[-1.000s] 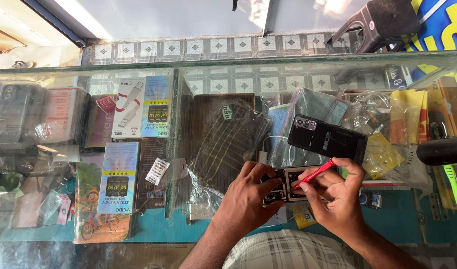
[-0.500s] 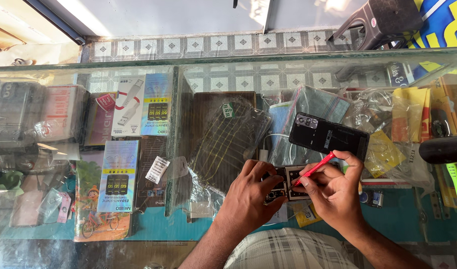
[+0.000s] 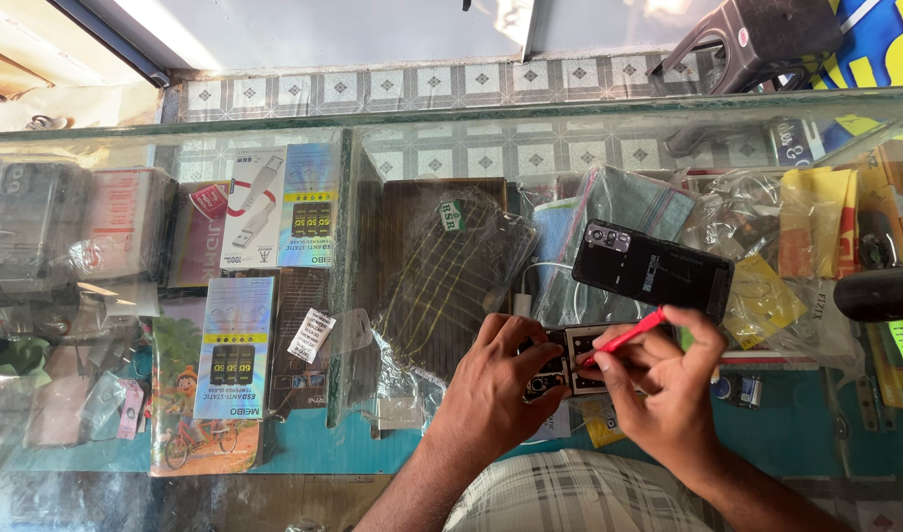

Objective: The person removes the back cover of a smartphone and uses a red plastic pry tool to carefully separate the internal components from the frame. They repeatedly pry along the edges and lift the internal assembly to disconnect or inspect parts. The back cover is placed on the counter, and the phone remains open with the internal assembly partially lifted.

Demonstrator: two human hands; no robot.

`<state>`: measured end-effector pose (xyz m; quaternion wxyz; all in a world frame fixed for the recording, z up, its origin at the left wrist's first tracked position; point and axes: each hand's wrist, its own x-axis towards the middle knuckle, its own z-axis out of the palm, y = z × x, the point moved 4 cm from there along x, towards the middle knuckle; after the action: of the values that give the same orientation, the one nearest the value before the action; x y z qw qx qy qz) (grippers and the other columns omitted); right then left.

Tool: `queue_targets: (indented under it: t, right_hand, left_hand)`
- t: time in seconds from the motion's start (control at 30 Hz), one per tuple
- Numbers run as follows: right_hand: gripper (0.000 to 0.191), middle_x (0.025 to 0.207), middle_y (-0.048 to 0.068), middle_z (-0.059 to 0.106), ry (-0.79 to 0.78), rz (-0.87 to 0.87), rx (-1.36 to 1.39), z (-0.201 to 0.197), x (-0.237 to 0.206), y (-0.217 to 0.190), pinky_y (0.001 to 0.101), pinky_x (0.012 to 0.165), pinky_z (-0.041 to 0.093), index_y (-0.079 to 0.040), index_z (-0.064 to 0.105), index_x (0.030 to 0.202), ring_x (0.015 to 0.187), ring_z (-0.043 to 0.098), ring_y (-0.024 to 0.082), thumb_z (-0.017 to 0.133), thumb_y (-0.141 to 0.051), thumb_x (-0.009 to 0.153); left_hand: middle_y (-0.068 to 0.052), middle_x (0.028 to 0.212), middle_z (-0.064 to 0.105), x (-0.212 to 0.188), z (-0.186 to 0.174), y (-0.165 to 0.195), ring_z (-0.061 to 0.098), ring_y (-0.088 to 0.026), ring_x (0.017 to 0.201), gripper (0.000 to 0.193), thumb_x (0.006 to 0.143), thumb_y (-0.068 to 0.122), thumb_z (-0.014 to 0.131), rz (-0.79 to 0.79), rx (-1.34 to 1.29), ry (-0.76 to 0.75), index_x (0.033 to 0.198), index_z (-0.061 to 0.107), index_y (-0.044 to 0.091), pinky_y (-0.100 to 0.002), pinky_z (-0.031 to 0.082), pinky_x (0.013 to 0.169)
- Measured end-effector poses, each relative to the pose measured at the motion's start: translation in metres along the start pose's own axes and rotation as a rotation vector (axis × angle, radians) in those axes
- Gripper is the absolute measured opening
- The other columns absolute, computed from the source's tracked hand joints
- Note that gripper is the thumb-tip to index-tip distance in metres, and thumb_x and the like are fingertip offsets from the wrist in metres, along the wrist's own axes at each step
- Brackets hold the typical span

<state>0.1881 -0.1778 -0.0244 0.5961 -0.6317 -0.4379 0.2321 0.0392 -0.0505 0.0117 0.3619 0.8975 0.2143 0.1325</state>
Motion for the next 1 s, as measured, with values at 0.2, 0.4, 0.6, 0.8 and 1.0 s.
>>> queue_targets:
  t: [0.2, 0.4, 0.6, 0.8, 1.0]
  right_hand:
    - [0.072, 0.11, 0.023, 0.066, 0.009, 0.156, 0.1, -0.001, 0.005, 0.013, 0.0358, 0.08, 0.066, -0.009, 0.014, 0.145, 0.095, 0.074, 0.022, 0.061, 0.007, 0.094]
    - [0.071, 0.11, 0.023, 0.065, -0.006, 0.143, 0.171, 0.0, 0.006, 0.014, 0.0385, 0.083, 0.07, -0.009, 0.014, 0.145, 0.096, 0.074, 0.022, 0.061, 0.007, 0.094]
    - [0.073, 0.109, 0.023, 0.065, 0.007, 0.17, 0.206, -0.001, 0.006, 0.017, 0.04, 0.083, 0.07, -0.011, 0.015, 0.146, 0.095, 0.074, 0.023, 0.062, 0.007, 0.093]
    - [0.073, 0.111, 0.024, 0.064, 0.03, 0.183, 0.235, -0.003, 0.007, 0.017, 0.0424, 0.084, 0.07, -0.011, 0.016, 0.145, 0.098, 0.073, 0.023, 0.063, 0.007, 0.092]
    - [0.068, 0.11, 0.024, 0.068, 0.074, 0.142, 0.181, -0.019, 0.018, 0.008, 0.0447, 0.081, 0.071, -0.011, 0.014, 0.143, 0.094, 0.076, 0.025, 0.061, 0.004, 0.096]
  left_hand:
    - [-0.01, 0.115, 0.065, -0.001, 0.002, 0.0, 0.06, -0.026, 0.114, 0.039, 0.076, 0.018, 0.089, 0.002, 0.008, 0.022, 0.111, 0.077, 0.006, -0.038, 0.058, 0.093]
    - [-0.01, 0.112, 0.065, 0.0, 0.001, 0.002, 0.059, -0.027, 0.112, 0.037, 0.076, 0.02, 0.089, 0.026, 0.04, 0.036, 0.108, 0.078, 0.006, -0.039, 0.058, 0.091]
    - [-0.006, 0.103, 0.067, -0.002, 0.0, 0.005, 0.06, -0.025, 0.111, 0.022, 0.081, 0.019, 0.085, 0.102, 0.085, 0.067, 0.099, 0.08, 0.009, -0.038, 0.058, 0.092]
    - [-0.007, 0.095, 0.069, -0.008, 0.004, 0.005, 0.065, -0.022, 0.097, 0.024, 0.079, 0.019, 0.086, 0.248, 0.189, 0.091, 0.098, 0.078, 0.006, -0.038, 0.059, 0.084]
    - [-0.007, 0.096, 0.074, -0.01, 0.006, -0.002, 0.069, -0.02, 0.093, 0.022, 0.084, 0.015, 0.085, 0.227, 0.211, 0.152, 0.101, 0.076, 0.003, -0.036, 0.061, 0.078]
